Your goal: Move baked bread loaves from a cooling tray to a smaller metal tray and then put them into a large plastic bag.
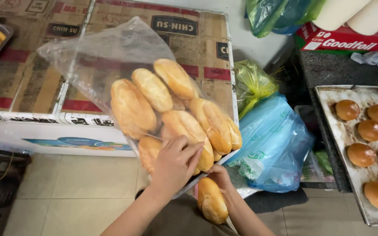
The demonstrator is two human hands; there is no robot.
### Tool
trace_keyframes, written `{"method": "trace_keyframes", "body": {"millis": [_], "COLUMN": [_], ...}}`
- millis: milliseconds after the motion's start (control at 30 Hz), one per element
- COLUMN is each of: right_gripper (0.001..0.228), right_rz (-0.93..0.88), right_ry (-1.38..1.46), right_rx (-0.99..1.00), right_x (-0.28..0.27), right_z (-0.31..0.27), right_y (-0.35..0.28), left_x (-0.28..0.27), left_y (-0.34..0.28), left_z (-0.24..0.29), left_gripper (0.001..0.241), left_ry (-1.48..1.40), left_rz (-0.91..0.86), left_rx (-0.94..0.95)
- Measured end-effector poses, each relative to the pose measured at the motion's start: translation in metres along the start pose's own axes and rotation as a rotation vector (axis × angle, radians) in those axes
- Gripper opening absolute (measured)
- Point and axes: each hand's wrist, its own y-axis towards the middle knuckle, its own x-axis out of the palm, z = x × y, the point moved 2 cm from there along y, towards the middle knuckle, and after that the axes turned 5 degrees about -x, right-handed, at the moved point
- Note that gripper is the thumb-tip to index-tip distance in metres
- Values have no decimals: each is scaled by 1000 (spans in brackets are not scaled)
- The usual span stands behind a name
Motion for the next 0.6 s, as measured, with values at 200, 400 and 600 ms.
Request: {"method": "trace_keyframes", "body": {"millis": [200, 400, 600], "right_gripper": [47, 38, 41], "right_rz": [-41, -69, -19], "right_ry": [-45, -16, -135], "right_rx": [-46, -68, -172], "right_x": [-8, 2, 47], "right_z": [5, 14, 30], "right_y": [44, 88, 130], "left_x": [-11, -27, -59], "left_y": [-5, -1, 4], "left_z": [-21, -53, -107], "left_gripper": [17, 19, 34], "left_ry": [61, 52, -24], "left_rz": [20, 34, 2], "left_rx": [27, 29, -98]}}
